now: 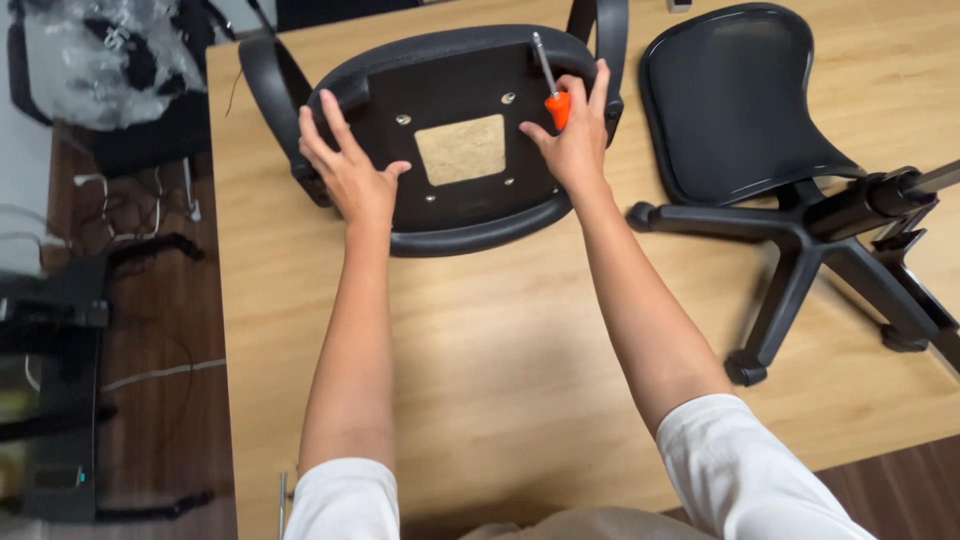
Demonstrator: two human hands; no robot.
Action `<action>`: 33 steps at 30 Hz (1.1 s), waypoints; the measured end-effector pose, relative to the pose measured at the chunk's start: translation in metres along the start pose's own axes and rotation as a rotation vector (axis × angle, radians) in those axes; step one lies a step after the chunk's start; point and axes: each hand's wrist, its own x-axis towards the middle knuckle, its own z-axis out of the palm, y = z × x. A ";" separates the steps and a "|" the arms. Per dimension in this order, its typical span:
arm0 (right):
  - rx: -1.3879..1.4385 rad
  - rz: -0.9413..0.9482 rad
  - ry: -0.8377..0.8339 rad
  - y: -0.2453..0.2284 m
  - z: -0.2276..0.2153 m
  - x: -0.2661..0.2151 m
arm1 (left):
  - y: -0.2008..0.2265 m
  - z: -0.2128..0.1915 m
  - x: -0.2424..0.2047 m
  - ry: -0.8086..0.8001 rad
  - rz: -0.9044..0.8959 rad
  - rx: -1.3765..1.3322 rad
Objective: The person assembles an office chair on a wooden table. They use a screwdriver to drive screws and attach a mounting plate to the underside of the chair seat, then align the seat onto the five-star base, fit the gas lift cylinder, and press the casters into the base arms while handling loose screws and brackets.
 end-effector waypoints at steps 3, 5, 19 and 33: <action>-0.003 0.007 0.029 0.001 0.016 0.018 | -0.003 0.013 0.024 -0.012 0.002 -0.017; 0.001 0.011 0.046 0.001 0.027 0.034 | -0.006 0.024 0.040 -0.014 -0.001 -0.020; -0.001 0.008 0.080 0.006 0.079 0.105 | -0.023 0.069 0.109 -0.023 -0.030 -0.017; -0.033 -0.079 -0.096 0.007 0.027 -0.027 | -0.021 0.017 -0.014 -0.202 -0.049 -0.192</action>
